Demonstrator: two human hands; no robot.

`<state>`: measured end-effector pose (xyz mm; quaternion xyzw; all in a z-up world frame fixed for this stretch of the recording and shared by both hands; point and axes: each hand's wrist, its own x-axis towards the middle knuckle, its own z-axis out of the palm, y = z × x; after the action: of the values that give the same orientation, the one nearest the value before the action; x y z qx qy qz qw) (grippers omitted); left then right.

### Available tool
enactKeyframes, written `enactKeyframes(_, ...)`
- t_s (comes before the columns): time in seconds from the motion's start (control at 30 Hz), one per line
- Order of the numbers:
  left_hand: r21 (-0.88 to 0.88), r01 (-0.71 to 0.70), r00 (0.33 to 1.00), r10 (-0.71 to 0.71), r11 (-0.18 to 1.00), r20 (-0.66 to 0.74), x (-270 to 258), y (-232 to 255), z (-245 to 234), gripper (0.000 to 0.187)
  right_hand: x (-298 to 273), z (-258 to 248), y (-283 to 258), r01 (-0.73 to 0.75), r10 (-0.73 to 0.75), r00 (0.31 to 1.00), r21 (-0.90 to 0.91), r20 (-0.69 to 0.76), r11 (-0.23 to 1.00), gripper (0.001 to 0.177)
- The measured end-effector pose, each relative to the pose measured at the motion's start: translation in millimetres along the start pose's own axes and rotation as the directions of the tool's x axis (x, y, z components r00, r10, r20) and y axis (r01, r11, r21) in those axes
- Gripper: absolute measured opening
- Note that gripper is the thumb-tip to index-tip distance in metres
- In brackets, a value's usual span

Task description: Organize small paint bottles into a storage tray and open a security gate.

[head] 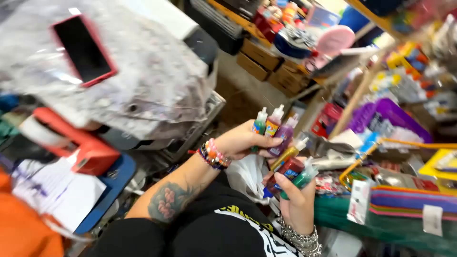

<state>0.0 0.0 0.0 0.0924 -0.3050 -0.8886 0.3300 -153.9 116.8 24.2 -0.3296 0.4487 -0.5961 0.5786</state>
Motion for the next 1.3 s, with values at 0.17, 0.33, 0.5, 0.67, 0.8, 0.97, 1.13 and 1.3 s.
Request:
enactKeyframes(0.17,0.050,-0.126,0.926,0.135,0.991,-0.352,-84.2,2.6,-8.8,0.021,-0.6,36.7,33.2,-0.022,0.039,0.989,-0.117,0.143,0.993,0.039)
enactKeyframes(0.33,0.067,-0.207,0.840,0.213,0.976,-0.499,-147.5,-0.6,-21.2,0.037,4.2,65.4,56.4,-0.056,0.178,0.942,-0.389,0.285,0.920,0.041)
enactKeyframes(0.5,0.203,-0.265,0.667,0.331,0.943,-0.667,-201.2,-37.1,-12.3,0.026,7.3,56.2,88.8,0.034,0.336,0.794,-0.588,0.507,0.808,0.038)
enactKeyframes(0.67,0.234,-0.355,0.330,0.355,0.905,-0.875,-255.8,-92.2,21.0,0.035,-32.1,95.3,104.2,-0.299,0.635,0.608,-0.603,0.478,0.740,0.031)
enactKeyframes(0.8,0.137,-0.436,0.104,0.201,0.889,-0.974,-305.9,-123.5,68.3,0.017,-73.4,122.4,115.5,-0.415,0.801,0.329,-0.686,0.500,0.598,0.032)
enactKeyframes(0.97,0.352,-0.637,-0.123,0.360,0.686,-0.925,-358.5,-167.7,76.0,0.017,-125.7,171.5,121.7,-0.347,0.841,0.210,-0.765,0.499,0.542,0.035)
enactKeyframes(1.13,0.363,-0.634,-0.244,0.269,0.682,-0.932,-425.3,-146.0,93.5,0.022,-153.6,224.0,139.6,-0.285,0.813,0.130,-0.764,0.567,0.578,0.044)
enactKeyframes(1.3,0.760,-0.299,-0.484,0.595,0.577,-0.642,-524.1,-119.6,33.2,0.053,-167.2,298.7,206.7,-0.207,0.650,0.210,-0.616,0.731,0.760,0.063)
